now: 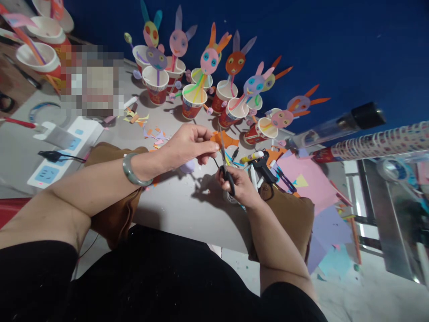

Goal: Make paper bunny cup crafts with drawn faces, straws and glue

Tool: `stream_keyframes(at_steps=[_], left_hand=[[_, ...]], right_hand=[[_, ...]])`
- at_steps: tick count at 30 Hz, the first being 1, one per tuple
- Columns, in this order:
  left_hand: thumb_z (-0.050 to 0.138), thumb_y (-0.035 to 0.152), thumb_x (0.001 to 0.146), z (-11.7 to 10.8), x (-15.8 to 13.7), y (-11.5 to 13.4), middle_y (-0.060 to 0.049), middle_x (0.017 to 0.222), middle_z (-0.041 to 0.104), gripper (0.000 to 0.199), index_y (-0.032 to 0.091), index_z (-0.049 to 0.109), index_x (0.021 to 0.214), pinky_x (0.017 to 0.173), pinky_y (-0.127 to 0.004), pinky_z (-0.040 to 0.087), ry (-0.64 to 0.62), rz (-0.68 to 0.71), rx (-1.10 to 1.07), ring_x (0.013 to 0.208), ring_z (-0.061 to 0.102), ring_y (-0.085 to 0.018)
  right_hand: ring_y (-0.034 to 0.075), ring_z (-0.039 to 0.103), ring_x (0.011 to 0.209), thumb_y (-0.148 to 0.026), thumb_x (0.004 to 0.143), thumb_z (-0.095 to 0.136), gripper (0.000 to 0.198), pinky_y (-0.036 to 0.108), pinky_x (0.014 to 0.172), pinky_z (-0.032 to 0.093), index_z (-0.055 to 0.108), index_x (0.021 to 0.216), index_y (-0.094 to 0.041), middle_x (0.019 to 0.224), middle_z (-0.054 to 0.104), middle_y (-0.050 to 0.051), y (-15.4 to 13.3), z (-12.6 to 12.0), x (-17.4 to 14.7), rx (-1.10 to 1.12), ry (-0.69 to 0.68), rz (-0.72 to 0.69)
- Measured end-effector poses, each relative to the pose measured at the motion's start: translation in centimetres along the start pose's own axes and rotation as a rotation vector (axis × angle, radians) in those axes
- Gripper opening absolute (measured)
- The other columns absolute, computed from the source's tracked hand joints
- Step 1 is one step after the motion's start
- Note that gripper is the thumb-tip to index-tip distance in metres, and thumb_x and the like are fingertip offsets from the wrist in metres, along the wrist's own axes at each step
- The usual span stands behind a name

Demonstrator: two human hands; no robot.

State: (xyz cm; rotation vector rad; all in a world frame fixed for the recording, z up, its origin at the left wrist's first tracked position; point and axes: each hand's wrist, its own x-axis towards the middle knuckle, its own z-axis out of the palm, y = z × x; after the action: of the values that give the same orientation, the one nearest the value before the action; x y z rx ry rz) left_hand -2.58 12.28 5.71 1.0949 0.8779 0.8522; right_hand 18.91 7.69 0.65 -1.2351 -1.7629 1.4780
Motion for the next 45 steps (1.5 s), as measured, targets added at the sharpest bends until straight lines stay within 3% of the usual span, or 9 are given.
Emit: stream_keyframes(at_steps=[29,45], left_hand=[[0.068,0.002,0.081,-0.03,0.11,0.01,0.004,0.054,0.064,0.023,0.016,0.058,0.064,0.043,-0.014,0.042,-0.011,-0.003,-0.022,0.041,0.054,-0.003],[0.065,0.001,0.082,0.07,-0.05,-0.05,0.004,0.053,0.063,0.024,0.016,0.06,0.064,0.043,-0.014,0.043,-0.035,0.007,0.001,0.041,0.053,-0.003]], right_hand=[[0.01,0.037,0.058,-0.074,0.062,0.084,0.06,0.028,0.058,0.03,0.055,0.064,-0.021,0.059,0.048,-0.006,0.42,-0.31,-0.14,0.036,0.05,0.058],[0.011,0.04,0.058,-0.072,0.065,0.083,0.057,0.028,0.058,0.034,0.057,0.064,-0.021,0.06,0.052,-0.004,0.12,-0.01,-0.03,0.05,0.015,0.034]])
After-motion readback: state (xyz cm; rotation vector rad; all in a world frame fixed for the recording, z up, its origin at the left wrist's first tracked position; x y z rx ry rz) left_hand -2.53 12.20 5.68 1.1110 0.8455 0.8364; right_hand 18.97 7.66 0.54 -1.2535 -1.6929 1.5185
